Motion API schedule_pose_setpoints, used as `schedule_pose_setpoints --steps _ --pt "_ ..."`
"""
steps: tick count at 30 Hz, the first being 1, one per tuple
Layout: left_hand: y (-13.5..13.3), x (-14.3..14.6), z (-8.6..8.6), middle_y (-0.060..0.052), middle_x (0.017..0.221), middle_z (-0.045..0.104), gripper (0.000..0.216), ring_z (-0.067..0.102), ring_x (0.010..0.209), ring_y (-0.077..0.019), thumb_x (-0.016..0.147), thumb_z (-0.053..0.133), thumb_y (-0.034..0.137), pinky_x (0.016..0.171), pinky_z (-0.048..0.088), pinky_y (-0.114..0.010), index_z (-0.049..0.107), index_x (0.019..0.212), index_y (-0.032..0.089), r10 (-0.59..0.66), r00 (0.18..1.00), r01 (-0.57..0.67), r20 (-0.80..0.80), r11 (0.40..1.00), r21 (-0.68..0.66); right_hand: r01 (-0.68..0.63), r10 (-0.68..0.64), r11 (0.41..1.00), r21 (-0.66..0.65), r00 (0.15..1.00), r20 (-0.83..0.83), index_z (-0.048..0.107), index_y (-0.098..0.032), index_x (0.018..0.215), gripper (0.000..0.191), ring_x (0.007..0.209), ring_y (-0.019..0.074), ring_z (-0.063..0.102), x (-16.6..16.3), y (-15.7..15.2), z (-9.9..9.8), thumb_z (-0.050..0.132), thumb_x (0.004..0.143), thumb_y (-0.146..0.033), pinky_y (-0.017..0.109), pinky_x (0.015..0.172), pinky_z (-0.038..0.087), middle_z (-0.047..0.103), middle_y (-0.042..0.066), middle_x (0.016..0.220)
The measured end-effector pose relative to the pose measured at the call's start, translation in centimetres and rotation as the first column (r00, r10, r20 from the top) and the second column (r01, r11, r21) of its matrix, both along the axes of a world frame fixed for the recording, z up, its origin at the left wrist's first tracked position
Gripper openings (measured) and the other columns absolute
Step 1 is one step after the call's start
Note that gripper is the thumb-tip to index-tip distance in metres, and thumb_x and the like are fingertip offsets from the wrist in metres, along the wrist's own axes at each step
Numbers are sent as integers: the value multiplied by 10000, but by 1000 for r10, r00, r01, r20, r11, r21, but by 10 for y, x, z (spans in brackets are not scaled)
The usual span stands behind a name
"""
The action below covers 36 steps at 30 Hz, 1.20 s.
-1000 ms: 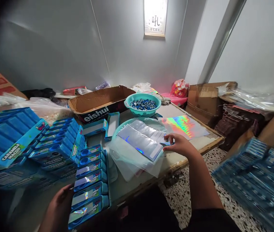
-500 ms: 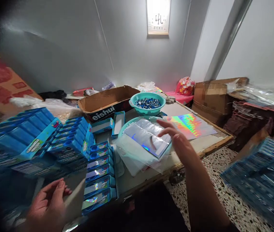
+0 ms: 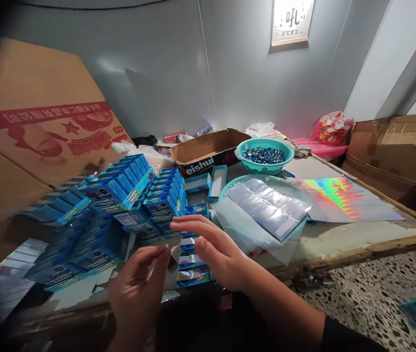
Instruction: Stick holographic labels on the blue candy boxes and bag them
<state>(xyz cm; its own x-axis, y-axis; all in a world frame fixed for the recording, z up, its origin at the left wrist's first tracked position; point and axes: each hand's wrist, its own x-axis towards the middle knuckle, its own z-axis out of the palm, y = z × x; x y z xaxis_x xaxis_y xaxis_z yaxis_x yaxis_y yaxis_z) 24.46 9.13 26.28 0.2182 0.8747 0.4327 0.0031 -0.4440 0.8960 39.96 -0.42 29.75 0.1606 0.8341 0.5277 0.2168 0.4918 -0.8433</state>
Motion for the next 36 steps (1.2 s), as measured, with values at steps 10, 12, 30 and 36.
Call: schedule_pose_setpoints --steps 10,12,30,36 --pt "22 24 3 -3 797 716 506 661 716 -131 455 939 437 619 534 -214 697 818 179 114 919 156 379 776 -612 206 -207 950 -237 978 20 652 -187 1216 385 826 194 662 -18 38 -33 673 862 -337 334 776 529 702 39 880" --pt "23 27 6 2 797 708 478 670 715 -132 480 929 411 609 548 -219 687 821 180 116 910 181 399 754 -632 223 -226 948 -228 974 13 722 -179 989 194 786 189 663 -13 46 -32 632 875 -308 320 738 516 718 45 844" --pt "57 13 17 -108 763 750 651 703 776 -255 628 696 771 680 549 -337 731 767 136 -346 914 404 212 719 -566 257 -207 953 -161 939 274 747 -204 970 139 775 160 642 7 72 1 728 847 -266 278 682 491 698 22 888" --pt "64 14 13 -128 863 754 635 699 887 -271 669 705 731 800 534 -360 729 862 127 -413 898 422 151 711 -562 288 -245 954 -83 909 338 728 -195 765 123 726 139 604 5 84 -1 690 874 -156 267 670 442 644 5 770"
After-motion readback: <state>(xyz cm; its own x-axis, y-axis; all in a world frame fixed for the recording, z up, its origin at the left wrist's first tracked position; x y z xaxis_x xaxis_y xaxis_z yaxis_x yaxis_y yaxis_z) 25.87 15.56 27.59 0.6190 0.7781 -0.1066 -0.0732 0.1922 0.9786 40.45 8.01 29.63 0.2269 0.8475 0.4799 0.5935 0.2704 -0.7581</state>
